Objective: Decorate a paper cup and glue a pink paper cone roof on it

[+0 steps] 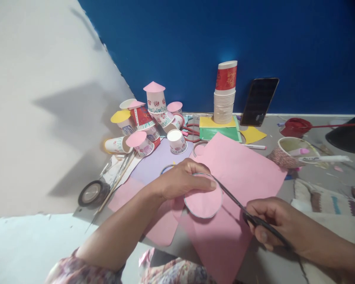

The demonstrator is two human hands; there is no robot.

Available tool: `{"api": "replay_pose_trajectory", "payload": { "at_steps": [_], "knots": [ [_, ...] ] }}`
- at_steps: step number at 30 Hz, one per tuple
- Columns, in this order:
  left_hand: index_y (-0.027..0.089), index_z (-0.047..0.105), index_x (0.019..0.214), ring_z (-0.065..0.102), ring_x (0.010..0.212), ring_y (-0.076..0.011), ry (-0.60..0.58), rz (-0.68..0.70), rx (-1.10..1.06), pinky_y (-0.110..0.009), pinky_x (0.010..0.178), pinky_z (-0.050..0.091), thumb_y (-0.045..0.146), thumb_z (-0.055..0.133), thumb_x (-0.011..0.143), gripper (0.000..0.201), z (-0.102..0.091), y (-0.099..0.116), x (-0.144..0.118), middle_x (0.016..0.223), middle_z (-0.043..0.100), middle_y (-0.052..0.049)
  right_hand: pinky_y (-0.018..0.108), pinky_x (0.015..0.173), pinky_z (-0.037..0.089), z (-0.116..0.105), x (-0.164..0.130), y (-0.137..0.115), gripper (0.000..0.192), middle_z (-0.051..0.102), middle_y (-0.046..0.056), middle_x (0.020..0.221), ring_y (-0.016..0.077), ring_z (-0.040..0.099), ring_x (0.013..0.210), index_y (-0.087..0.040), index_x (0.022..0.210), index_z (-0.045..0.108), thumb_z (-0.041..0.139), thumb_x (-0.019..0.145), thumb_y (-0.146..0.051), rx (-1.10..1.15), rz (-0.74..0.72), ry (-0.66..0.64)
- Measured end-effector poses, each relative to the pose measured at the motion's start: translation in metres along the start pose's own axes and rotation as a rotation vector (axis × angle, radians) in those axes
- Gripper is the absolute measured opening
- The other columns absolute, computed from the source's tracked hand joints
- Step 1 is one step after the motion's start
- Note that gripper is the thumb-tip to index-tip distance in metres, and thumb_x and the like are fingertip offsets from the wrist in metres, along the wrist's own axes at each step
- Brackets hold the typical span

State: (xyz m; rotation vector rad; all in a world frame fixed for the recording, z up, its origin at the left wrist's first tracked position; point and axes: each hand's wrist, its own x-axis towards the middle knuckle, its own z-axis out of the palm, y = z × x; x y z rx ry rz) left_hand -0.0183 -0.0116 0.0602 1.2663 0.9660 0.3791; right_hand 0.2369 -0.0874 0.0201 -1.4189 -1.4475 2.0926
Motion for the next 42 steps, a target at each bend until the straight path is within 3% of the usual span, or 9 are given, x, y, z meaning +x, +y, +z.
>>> {"api": "replay_pose_trajectory", "payload": {
  "at_steps": [11, 16, 24, 27, 32, 42],
  "knots": [
    [0.014, 0.072, 0.068, 0.044, 0.056, -0.0098, 0.011, -0.005, -0.006, -0.025, 0.053, 0.031, 0.037, 0.08, 0.072, 0.025, 0.0, -0.002, -0.001, 0.058, 0.053, 0.002, 0.024, 0.053, 0.028, -0.005, 0.0, 0.006, 0.057, 0.051, -0.005, 0.057, 0.0071, 0.036, 0.052, -0.019, 0.069, 0.056, 0.085, 0.067, -0.068, 0.01, -0.021, -0.05],
    [0.014, 0.067, 0.062, 0.038, 0.054, -0.0088, -0.019, 0.026, 0.04, -0.026, 0.052, 0.029, 0.04, 0.08, 0.075, 0.031, -0.001, -0.002, 0.0, 0.053, 0.046, 0.004, 0.024, 0.053, 0.026, -0.007, -0.001, 0.008, 0.058, 0.052, -0.005, 0.055, 0.0076, 0.038, 0.053, -0.019, 0.07, 0.055, 0.082, 0.07, -0.071, -0.013, 0.0, -0.061],
    [0.016, 0.058, 0.056, 0.034, 0.051, -0.007, -0.04, 0.02, 0.032, -0.024, 0.048, 0.024, 0.041, 0.084, 0.073, 0.04, -0.002, 0.004, -0.003, 0.051, 0.042, 0.006, 0.024, 0.052, 0.027, -0.005, 0.0, 0.005, 0.046, 0.052, -0.005, 0.055, 0.0079, 0.04, 0.052, -0.02, 0.066, 0.053, 0.083, 0.072, -0.054, -0.014, 0.003, -0.026],
    [0.016, 0.062, 0.058, 0.037, 0.052, -0.0077, -0.031, -0.01, 0.024, -0.024, 0.047, 0.025, 0.041, 0.085, 0.07, 0.036, -0.001, 0.004, -0.003, 0.053, 0.047, 0.005, 0.024, 0.052, 0.03, -0.001, 0.001, 0.001, 0.048, 0.051, -0.005, 0.054, 0.0077, 0.039, 0.051, -0.021, 0.063, 0.049, 0.084, 0.068, -0.054, 0.008, 0.015, -0.027],
    [0.016, 0.058, 0.053, 0.033, 0.048, -0.0064, -0.059, -0.013, 0.035, -0.024, 0.044, 0.02, 0.038, 0.085, 0.069, 0.038, 0.001, 0.004, -0.002, 0.049, 0.042, 0.006, 0.024, 0.053, 0.032, 0.002, 0.0, -0.008, 0.052, 0.048, -0.006, 0.054, 0.0075, 0.037, 0.051, -0.022, 0.059, 0.045, 0.082, 0.067, -0.058, 0.008, 0.024, -0.022],
    [0.016, 0.059, 0.053, 0.033, 0.046, -0.0063, -0.066, -0.008, 0.054, -0.023, 0.042, 0.019, 0.034, 0.081, 0.07, 0.033, 0.002, 0.004, -0.002, 0.046, 0.042, 0.006, 0.024, 0.053, 0.029, -0.001, -0.001, -0.004, 0.045, 0.052, -0.004, 0.054, 0.0087, 0.042, 0.053, -0.021, 0.061, 0.051, 0.08, 0.073, -0.052, -0.065, 0.005, -0.026]
  ]
}}
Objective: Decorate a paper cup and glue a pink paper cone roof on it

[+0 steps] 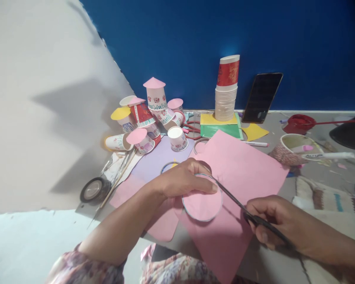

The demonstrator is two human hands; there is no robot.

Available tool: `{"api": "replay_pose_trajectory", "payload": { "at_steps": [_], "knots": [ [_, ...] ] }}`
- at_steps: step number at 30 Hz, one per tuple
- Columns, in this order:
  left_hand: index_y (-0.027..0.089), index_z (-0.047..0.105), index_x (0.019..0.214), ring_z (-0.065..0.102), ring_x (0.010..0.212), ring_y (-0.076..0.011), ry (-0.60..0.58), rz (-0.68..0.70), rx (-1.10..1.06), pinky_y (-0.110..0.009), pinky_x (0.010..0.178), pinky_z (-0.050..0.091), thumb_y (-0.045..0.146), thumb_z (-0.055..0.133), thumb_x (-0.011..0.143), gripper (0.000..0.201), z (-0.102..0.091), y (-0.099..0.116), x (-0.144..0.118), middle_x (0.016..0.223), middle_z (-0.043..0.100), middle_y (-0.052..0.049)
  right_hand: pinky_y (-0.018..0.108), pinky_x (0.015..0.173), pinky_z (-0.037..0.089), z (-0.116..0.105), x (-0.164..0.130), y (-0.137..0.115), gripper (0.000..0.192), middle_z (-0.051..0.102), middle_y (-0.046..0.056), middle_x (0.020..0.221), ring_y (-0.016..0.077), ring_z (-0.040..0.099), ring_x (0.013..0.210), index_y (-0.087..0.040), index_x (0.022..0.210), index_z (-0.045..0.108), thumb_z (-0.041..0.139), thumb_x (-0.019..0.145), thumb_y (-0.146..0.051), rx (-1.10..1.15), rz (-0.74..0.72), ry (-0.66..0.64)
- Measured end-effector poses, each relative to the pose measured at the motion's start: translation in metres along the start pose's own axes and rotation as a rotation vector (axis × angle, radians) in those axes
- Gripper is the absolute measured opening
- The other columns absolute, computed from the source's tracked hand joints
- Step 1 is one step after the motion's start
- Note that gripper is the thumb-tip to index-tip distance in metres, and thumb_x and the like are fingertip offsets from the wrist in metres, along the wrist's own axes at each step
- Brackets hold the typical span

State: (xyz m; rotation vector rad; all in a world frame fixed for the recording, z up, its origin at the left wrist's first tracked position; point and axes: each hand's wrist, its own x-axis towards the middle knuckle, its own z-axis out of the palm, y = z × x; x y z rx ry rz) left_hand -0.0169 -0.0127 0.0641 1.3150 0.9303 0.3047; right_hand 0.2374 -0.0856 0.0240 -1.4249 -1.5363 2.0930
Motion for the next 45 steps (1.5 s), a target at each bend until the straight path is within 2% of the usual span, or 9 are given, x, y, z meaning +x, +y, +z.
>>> {"api": "replay_pose_trajectory", "payload": {
  "at_steps": [5, 15, 20, 26, 30, 34, 37, 41, 45],
  "knots": [
    [0.017, 0.056, 0.051, 0.034, 0.048, -0.0069, 0.002, -0.005, -0.003, -0.024, 0.043, 0.019, 0.034, 0.081, 0.068, 0.036, 0.001, 0.001, 0.001, 0.048, 0.042, 0.005, 0.024, 0.053, 0.03, 0.002, 0.001, 0.001, 0.043, 0.052, -0.005, 0.054, 0.0082, 0.041, 0.052, -0.023, 0.059, 0.043, 0.077, 0.075, -0.044, 0.027, 0.0, 0.029],
    [0.017, 0.051, 0.049, 0.032, 0.051, -0.0072, 0.009, 0.009, 0.024, -0.026, 0.047, 0.018, 0.034, 0.082, 0.068, 0.04, 0.001, -0.001, 0.002, 0.049, 0.039, 0.005, 0.024, 0.052, 0.03, 0.003, 0.001, 0.0, 0.048, 0.051, -0.004, 0.054, 0.0083, 0.037, 0.052, -0.023, 0.059, 0.043, 0.081, 0.07, -0.051, -0.015, 0.009, 0.059],
    [0.018, 0.049, 0.048, 0.03, 0.05, -0.0073, 0.004, 0.004, 0.018, -0.026, 0.047, 0.016, 0.033, 0.081, 0.067, 0.041, 0.002, 0.001, 0.002, 0.049, 0.036, 0.006, 0.024, 0.053, 0.031, 0.004, 0.0, -0.004, 0.047, 0.05, -0.004, 0.055, 0.0083, 0.034, 0.052, -0.023, 0.06, 0.045, 0.074, 0.073, -0.056, -0.033, 0.002, 0.054],
    [0.017, 0.052, 0.049, 0.03, 0.049, -0.0072, 0.005, -0.007, 0.023, -0.026, 0.047, 0.016, 0.034, 0.081, 0.067, 0.039, 0.001, 0.001, 0.002, 0.048, 0.037, 0.006, 0.025, 0.053, 0.031, 0.005, -0.001, -0.006, 0.035, 0.05, -0.004, 0.054, 0.0088, 0.035, 0.052, -0.022, 0.059, 0.048, 0.07, 0.073, -0.045, -0.054, 0.031, 0.07],
    [0.017, 0.053, 0.049, 0.031, 0.049, -0.0065, 0.003, 0.001, -0.03, -0.024, 0.047, 0.019, 0.034, 0.083, 0.066, 0.038, 0.001, 0.0, 0.003, 0.048, 0.039, 0.007, 0.024, 0.053, 0.03, 0.003, 0.0, -0.003, 0.041, 0.051, -0.004, 0.054, 0.0091, 0.037, 0.053, -0.022, 0.06, 0.049, 0.078, 0.071, -0.049, -0.035, 0.015, 0.072],
    [0.014, 0.064, 0.059, 0.042, 0.051, -0.0075, 0.034, -0.023, -0.139, -0.022, 0.048, 0.029, 0.038, 0.087, 0.067, 0.034, 0.002, -0.008, 0.006, 0.054, 0.051, 0.004, 0.025, 0.054, 0.031, -0.004, -0.001, 0.002, 0.055, 0.055, -0.002, 0.057, 0.0102, 0.042, 0.055, -0.021, 0.063, 0.05, 0.082, 0.069, -0.066, 0.017, -0.071, 0.12],
    [0.012, 0.069, 0.066, 0.052, 0.054, -0.0092, 0.082, 0.001, -0.226, -0.021, 0.051, 0.039, 0.046, 0.089, 0.068, 0.04, 0.002, -0.016, 0.009, 0.061, 0.06, 0.0, 0.025, 0.054, 0.034, -0.011, -0.001, 0.003, 0.062, 0.056, -0.001, 0.059, 0.0108, 0.044, 0.055, -0.02, 0.069, 0.056, 0.078, 0.071, -0.078, 0.033, -0.17, 0.162],
    [0.012, 0.065, 0.066, 0.05, 0.043, -0.0082, 0.078, 0.029, -0.289, -0.021, 0.043, 0.039, 0.057, 0.084, 0.076, 0.049, 0.004, -0.023, 0.011, 0.053, 0.059, 0.0, 0.026, 0.057, 0.04, -0.013, 0.0, 0.001, 0.062, 0.057, -0.001, 0.061, 0.0117, 0.048, 0.056, -0.02, 0.07, 0.057, 0.075, 0.076, -0.079, 0.041, -0.233, 0.219],
    [0.013, 0.066, 0.068, 0.056, 0.038, -0.0132, 0.013, 0.04, -0.278, -0.022, 0.035, 0.041, 0.058, 0.081, 0.078, 0.048, 0.011, -0.027, 0.013, 0.05, 0.061, -0.001, 0.028, 0.061, 0.045, -0.011, 0.003, 0.001, 0.058, 0.064, 0.002, 0.071, 0.015, 0.056, 0.065, -0.017, 0.08, 0.065, 0.084, 0.07, -0.071, 0.108, -0.308, 0.31]
  ]
}}
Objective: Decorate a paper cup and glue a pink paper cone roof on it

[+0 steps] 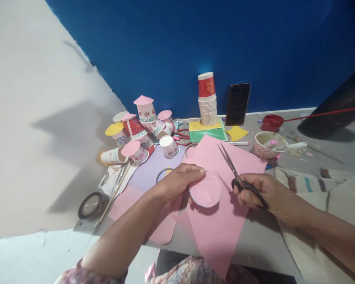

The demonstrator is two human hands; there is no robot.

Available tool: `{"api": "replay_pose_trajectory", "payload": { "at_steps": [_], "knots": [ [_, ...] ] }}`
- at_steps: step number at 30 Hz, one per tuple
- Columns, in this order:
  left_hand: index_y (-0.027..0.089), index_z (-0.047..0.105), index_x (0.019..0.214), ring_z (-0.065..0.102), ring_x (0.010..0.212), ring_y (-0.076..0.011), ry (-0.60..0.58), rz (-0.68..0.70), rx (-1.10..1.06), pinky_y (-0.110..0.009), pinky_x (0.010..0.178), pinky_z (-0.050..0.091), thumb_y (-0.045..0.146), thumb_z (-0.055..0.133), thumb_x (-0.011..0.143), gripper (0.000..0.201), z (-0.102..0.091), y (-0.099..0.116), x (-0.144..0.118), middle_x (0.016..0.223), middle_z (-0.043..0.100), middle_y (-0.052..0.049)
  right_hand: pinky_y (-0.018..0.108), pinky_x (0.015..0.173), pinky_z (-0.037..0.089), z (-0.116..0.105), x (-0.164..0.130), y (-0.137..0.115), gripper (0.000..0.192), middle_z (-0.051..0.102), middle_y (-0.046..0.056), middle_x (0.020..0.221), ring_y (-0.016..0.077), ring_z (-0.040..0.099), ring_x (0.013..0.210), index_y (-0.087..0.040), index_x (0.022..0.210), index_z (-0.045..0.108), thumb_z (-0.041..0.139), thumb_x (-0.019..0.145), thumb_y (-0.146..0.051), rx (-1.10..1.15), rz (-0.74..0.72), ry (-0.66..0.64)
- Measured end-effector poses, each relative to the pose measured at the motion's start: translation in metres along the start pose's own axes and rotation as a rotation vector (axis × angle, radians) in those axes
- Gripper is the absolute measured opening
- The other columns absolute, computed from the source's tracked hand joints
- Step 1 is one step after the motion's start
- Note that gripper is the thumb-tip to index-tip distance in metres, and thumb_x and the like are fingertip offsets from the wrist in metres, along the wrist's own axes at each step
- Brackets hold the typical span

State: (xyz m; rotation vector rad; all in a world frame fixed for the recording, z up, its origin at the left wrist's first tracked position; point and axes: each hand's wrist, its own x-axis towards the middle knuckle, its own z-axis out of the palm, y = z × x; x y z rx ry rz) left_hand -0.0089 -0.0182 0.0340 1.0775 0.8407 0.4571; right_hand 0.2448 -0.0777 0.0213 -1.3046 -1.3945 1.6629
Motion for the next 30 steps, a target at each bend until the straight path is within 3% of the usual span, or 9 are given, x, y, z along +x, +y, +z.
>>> {"api": "replay_pose_trajectory", "payload": {
  "at_steps": [5, 10, 13, 17, 21, 25, 26, 28, 30],
  "knots": [
    [0.012, 0.066, 0.066, 0.055, 0.044, -0.0094, 0.046, 0.097, -0.013, -0.02, 0.041, 0.044, 0.058, 0.084, 0.077, 0.051, 0.014, -0.009, 0.005, 0.055, 0.063, -0.001, 0.029, 0.061, 0.047, 0.003, 0.005, 0.003, 0.063, 0.063, -0.001, 0.077, 0.0148, 0.054, 0.067, -0.018, 0.101, 0.07, 0.095, 0.058, -0.057, 0.066, -0.134, 0.063],
    [0.013, 0.066, 0.068, 0.057, 0.042, -0.0119, -0.013, 0.082, -0.081, -0.022, 0.041, 0.046, 0.06, 0.081, 0.081, 0.051, 0.024, -0.026, 0.012, 0.053, 0.063, -0.002, 0.025, 0.053, 0.035, 0.007, 0.01, 0.003, 0.051, 0.049, -0.007, 0.06, 0.0098, 0.042, 0.057, -0.02, 0.071, 0.059, 0.096, 0.053, -0.05, 0.037, -0.058, 0.079],
    [0.015, 0.063, 0.065, 0.058, 0.041, -0.0128, -0.055, 0.073, -0.066, -0.024, 0.042, 0.047, 0.059, 0.077, 0.086, 0.05, 0.029, -0.03, 0.012, 0.052, 0.063, -0.002, 0.024, 0.051, 0.027, 0.008, 0.011, 0.006, 0.05, 0.043, -0.009, 0.057, 0.0079, 0.035, 0.055, -0.021, 0.064, 0.053, 0.095, 0.053, -0.047, -0.008, -0.058, 0.11],
    [0.016, 0.065, 0.066, 0.058, 0.041, -0.0143, 0.06, 0.135, 0.068, -0.025, 0.043, 0.045, 0.069, 0.069, 0.087, 0.057, 0.024, -0.011, 0.003, 0.051, 0.062, -0.002, 0.025, 0.052, 0.026, 0.002, 0.011, 0.007, 0.045, 0.042, -0.008, 0.058, 0.0088, 0.035, 0.056, -0.021, 0.064, 0.054, 0.091, 0.056, -0.045, -0.051, -0.089, 0.171],
    [0.018, 0.071, 0.073, 0.057, 0.049, -0.012, 0.364, 0.316, 0.379, -0.023, 0.046, 0.037, 0.051, 0.078, 0.084, 0.035, 0.009, 0.019, -0.014, 0.06, 0.064, -0.001, 0.027, 0.056, 0.03, -0.01, 0.014, 0.004, 0.04, 0.05, -0.005, 0.063, 0.0119, 0.042, 0.061, -0.021, 0.066, 0.058, 0.088, 0.059, -0.047, -0.099, -0.135, 0.375],
    [0.021, 0.074, 0.082, 0.062, 0.069, -0.0182, 0.245, 0.279, 0.959, -0.029, 0.062, 0.045, 0.037, 0.077, 0.083, 0.016, 0.012, 0.022, -0.02, 0.078, 0.071, -0.003, 0.027, 0.057, 0.029, -0.017, 0.02, 0.007, 0.046, 0.048, -0.005, 0.062, 0.0116, 0.041, 0.061, -0.02, 0.065, 0.059, 0.089, 0.059, -0.054, -0.13, -0.176, 0.48],
    [0.021, 0.073, 0.085, 0.064, 0.077, -0.0204, 0.198, 0.258, 1.128, -0.031, 0.067, 0.047, 0.038, 0.079, 0.082, 0.018, 0.016, 0.018, -0.019, 0.087, 0.072, -0.004, 0.027, 0.056, 0.028, -0.018, 0.021, 0.009, 0.047, 0.046, -0.006, 0.061, 0.011, 0.04, 0.06, -0.02, 0.064, 0.058, 0.089, 0.059, -0.056, -0.152, -0.182, 0.489],
    [0.019, 0.07, 0.095, 0.066, 0.093, -0.0268, 0.23, 0.225, 1.391, -0.035, 0.072, 0.049, 0.038, 0.079, 0.082, 0.025, 0.025, 0.009, -0.016, 0.106, 0.07, -0.009, 0.027, 0.055, 0.028, -0.018, 0.022, 0.01, 0.049, 0.046, -0.006, 0.059, 0.0106, 0.039, 0.058, -0.02, 0.065, 0.059, 0.089, 0.059, -0.058, -0.186, -0.189, 0.481],
    [0.018, 0.064, 0.115, 0.065, 0.104, -0.0309, 0.256, 0.196, 1.501, -0.038, 0.076, 0.051, 0.04, 0.078, 0.084, 0.041, 0.031, 0.002, -0.014, 0.119, 0.065, -0.012, 0.027, 0.054, 0.03, -0.018, 0.021, 0.011, 0.049, 0.05, -0.006, 0.058, 0.0113, 0.042, 0.056, -0.02, 0.067, 0.061, 0.089, 0.059, -0.059, -0.2, -0.189, 0.455]
  ]
}}
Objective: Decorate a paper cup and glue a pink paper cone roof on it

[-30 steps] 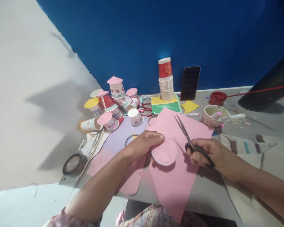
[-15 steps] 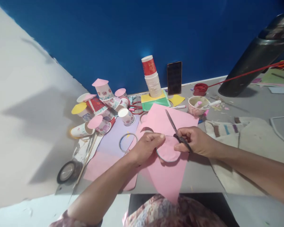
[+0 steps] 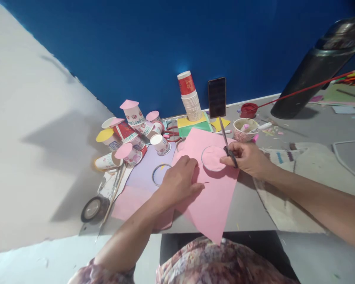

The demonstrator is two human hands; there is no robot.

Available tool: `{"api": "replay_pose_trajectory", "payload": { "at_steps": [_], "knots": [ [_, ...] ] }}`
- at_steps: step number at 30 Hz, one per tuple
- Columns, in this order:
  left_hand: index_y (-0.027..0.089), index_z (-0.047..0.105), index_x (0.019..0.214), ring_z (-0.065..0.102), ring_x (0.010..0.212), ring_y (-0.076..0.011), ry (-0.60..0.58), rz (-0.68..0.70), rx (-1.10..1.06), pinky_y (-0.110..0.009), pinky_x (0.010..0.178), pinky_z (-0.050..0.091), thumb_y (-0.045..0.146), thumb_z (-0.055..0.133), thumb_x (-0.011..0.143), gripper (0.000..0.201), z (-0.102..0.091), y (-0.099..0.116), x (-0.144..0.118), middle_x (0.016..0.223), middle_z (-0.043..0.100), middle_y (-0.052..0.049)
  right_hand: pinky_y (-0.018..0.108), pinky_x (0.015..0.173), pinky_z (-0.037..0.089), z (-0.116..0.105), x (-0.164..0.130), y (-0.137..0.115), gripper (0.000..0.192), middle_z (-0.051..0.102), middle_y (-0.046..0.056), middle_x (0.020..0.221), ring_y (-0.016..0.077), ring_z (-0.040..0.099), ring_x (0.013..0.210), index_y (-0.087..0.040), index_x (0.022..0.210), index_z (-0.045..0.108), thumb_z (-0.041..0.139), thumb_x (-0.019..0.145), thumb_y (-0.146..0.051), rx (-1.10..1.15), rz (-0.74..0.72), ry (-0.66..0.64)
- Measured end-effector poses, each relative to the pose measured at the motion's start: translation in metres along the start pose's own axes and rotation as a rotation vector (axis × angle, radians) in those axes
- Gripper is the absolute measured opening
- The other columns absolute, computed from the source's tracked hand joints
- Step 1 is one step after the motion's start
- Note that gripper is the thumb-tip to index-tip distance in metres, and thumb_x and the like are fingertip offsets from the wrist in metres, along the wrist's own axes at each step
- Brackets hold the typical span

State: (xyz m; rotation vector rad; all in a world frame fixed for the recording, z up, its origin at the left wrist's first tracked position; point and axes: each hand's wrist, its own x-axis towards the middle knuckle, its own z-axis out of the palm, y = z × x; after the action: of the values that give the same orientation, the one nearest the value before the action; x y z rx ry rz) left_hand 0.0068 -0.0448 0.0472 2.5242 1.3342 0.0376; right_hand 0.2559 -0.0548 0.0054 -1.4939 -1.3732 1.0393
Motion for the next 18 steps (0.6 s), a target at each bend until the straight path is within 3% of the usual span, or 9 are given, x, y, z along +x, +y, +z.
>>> {"api": "replay_pose_trajectory", "payload": {
  "at_steps": [2, 4, 10, 14, 18],
  "knots": [
    [0.019, 0.056, 0.131, 0.064, 0.112, -0.0333, -0.011, -0.006, 0.027, -0.039, 0.078, 0.052, 0.044, 0.079, 0.083, 0.059, 0.004, 0.001, 0.0, 0.126, 0.062, -0.013, 0.027, 0.053, 0.033, 0.0, -0.001, 0.0, 0.048, 0.053, -0.005, 0.057, 0.0122, 0.046, 0.055, -0.021, 0.069, 0.061, 0.088, 0.061, -0.06, -0.003, 0.002, -0.024],
    [0.021, 0.053, 0.135, 0.063, 0.115, -0.0338, -0.03, 0.006, 0.023, -0.04, 0.08, 0.052, 0.044, 0.08, 0.082, 0.064, 0.006, -0.001, 0.0, 0.126, 0.062, -0.012, 0.028, 0.053, 0.033, 0.001, -0.001, 0.001, 0.047, 0.055, -0.004, 0.057, 0.0122, 0.046, 0.054, -0.021, 0.069, 0.062, 0.088, 0.062, -0.059, -0.025, 0.003, -0.033],
    [0.022, 0.063, 0.104, 0.068, 0.096, -0.0247, -0.011, -0.019, -0.144, -0.034, 0.079, 0.047, 0.017, 0.064, 0.09, 0.016, 0.011, -0.01, 0.007, 0.104, 0.071, -0.006, 0.027, 0.05, 0.028, 0.005, 0.002, 0.005, 0.05, 0.051, -0.006, 0.054, 0.0102, 0.04, 0.052, -0.021, 0.063, 0.059, 0.089, 0.058, -0.06, -0.088, -0.008, -0.049],
    [0.023, 0.067, 0.096, 0.069, 0.083, -0.0211, 0.1, -0.099, -0.27, -0.031, 0.073, 0.045, 0.011, 0.056, 0.09, 0.017, 0.01, -0.024, 0.017, 0.091, 0.075, -0.003, 0.026, 0.049, 0.025, 0.007, 0.003, 0.003, 0.052, 0.044, -0.008, 0.051, 0.0091, 0.035, 0.051, -0.021, 0.06, 0.058, 0.09, 0.055, -0.061, -0.048, 0.014, -0.047],
    [0.022, 0.071, 0.09, 0.069, 0.078, -0.0207, 0.338, -0.159, -0.273, -0.031, 0.072, 0.047, 0.012, 0.053, 0.092, 0.021, -0.009, -0.023, 0.003, 0.082, 0.076, -0.003, 0.026, 0.053, 0.027, 0.002, 0.006, 0.0, 0.053, 0.045, -0.007, 0.055, 0.0099, 0.039, 0.055, -0.021, 0.062, 0.056, 0.089, 0.056, -0.062, 0.015, 0.017, 0.02]
  ]
}}
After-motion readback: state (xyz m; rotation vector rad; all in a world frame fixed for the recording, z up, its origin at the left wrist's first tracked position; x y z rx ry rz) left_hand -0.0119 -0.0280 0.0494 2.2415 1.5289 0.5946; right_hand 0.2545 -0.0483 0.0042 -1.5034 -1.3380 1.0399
